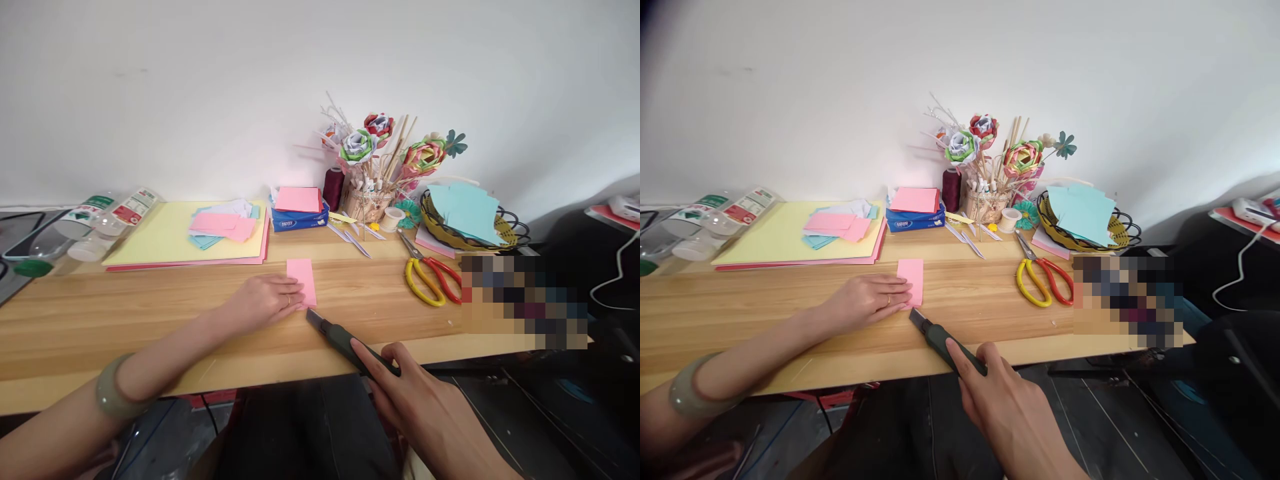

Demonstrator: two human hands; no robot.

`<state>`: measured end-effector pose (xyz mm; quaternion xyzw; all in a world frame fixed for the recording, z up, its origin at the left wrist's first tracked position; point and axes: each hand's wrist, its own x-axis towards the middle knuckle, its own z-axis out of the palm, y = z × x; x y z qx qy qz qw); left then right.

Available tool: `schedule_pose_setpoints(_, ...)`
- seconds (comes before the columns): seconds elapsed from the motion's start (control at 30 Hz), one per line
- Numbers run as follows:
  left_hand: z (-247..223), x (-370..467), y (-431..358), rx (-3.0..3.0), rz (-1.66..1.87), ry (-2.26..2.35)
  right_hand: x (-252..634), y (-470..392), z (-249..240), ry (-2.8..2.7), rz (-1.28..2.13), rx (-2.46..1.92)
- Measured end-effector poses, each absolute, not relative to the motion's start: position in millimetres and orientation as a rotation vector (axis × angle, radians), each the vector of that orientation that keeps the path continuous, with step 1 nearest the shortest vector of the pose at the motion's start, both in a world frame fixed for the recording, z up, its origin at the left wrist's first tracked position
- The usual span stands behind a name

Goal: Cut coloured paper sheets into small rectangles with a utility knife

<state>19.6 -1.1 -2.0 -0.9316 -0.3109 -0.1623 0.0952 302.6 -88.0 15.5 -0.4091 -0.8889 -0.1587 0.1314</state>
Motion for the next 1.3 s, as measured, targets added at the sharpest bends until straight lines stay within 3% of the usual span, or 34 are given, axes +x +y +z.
schedule_pose_setpoints(0.37, 9, 26, 12, -2.812, -0.572, -1.019, 296, -87, 17, -2.568, -0.446, -1.226)
schedule_pose_setpoints(0.67, 4, 43, 19, -2.829, 0.177, -1.573, 296, -94, 7, -2.653, -0.426, -1.392)
schedule_pose_setpoints(1.3, 1, 42, 18, -2.846, 0.2, -1.639, 304, -92, 17, -2.784, -0.296, -1.309)
